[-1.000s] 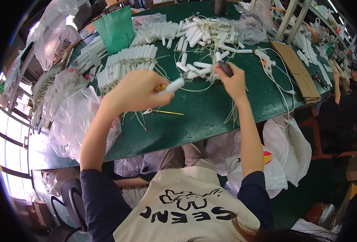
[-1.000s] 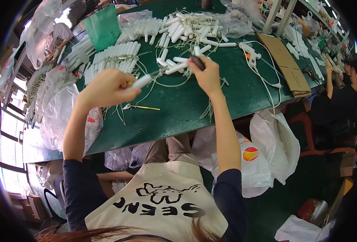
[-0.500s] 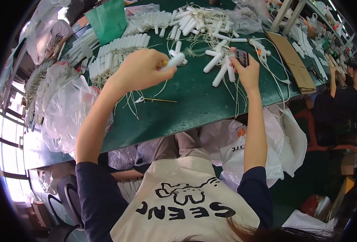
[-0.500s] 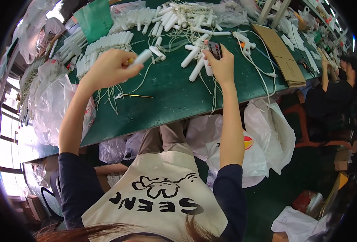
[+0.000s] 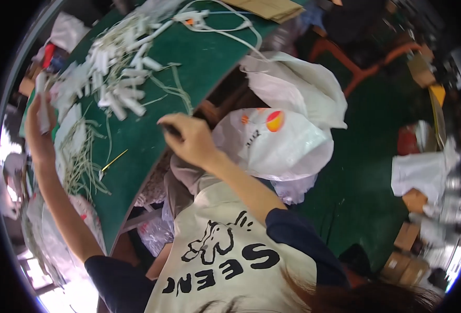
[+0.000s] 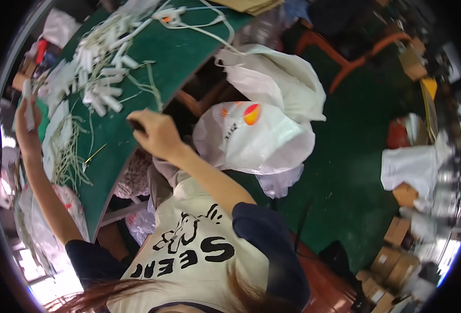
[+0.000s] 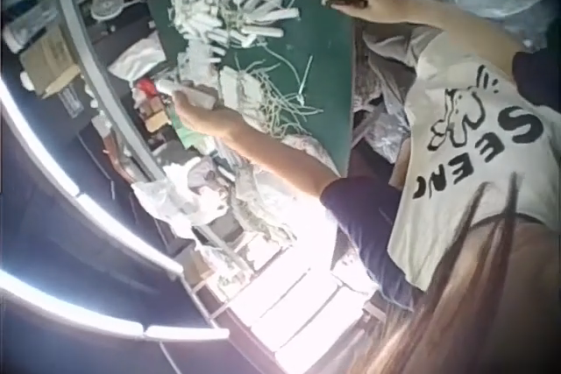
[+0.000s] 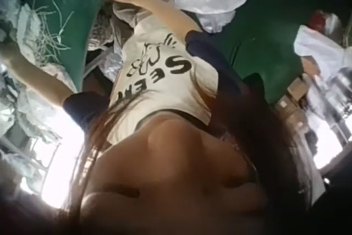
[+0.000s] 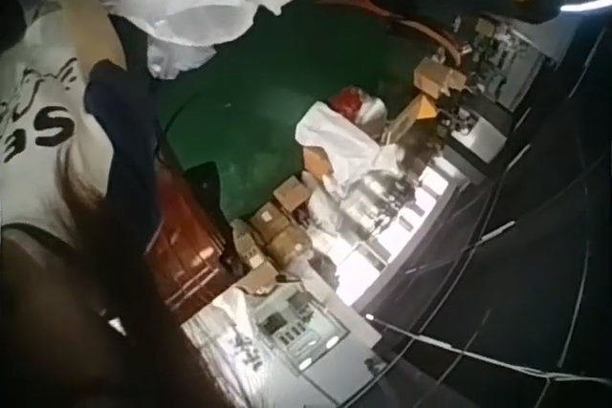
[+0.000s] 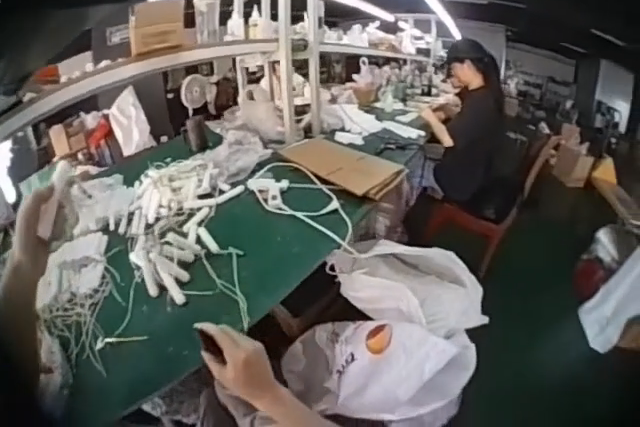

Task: The recorder is assembling small electronic components by inserting wires into plastic housings at a factory workbench.

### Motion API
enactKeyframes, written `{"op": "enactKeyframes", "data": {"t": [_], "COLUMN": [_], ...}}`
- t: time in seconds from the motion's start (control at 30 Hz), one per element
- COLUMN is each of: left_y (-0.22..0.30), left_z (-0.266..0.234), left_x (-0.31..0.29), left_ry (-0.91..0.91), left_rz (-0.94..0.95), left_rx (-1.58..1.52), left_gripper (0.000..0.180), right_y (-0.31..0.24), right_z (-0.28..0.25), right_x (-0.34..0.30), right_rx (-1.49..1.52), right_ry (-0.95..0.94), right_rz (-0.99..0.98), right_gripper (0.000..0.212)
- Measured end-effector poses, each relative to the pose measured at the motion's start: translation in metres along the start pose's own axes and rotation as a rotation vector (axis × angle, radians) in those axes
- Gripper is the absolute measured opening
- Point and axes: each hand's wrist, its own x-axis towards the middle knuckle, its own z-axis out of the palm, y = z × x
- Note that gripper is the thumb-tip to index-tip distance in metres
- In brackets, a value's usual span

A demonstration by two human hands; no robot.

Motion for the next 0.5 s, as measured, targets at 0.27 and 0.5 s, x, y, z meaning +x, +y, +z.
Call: {"op": "enactKeyframes", "data": {"t": [0.27,0.5], "left_y": [0.009,0.037], "left_z": [0.029,0.029], "left_x": [0.019,-0.017], "left_ry": [-0.071,-0.665], "left_rz": [0.412,-0.065], "left_rx": [0.123,0.37], "left_gripper": [0.035,0.018], "right_y": [0.01,0.014], "right_z": [-0.019,-0.016], "right_x": [-0.034,0.002], "right_rx": [-0.012,-0.021], "right_ry": [-0.198,-0.016], "right_rz": [0.04,0.037], "right_gripper": [0.033,0.02]}}
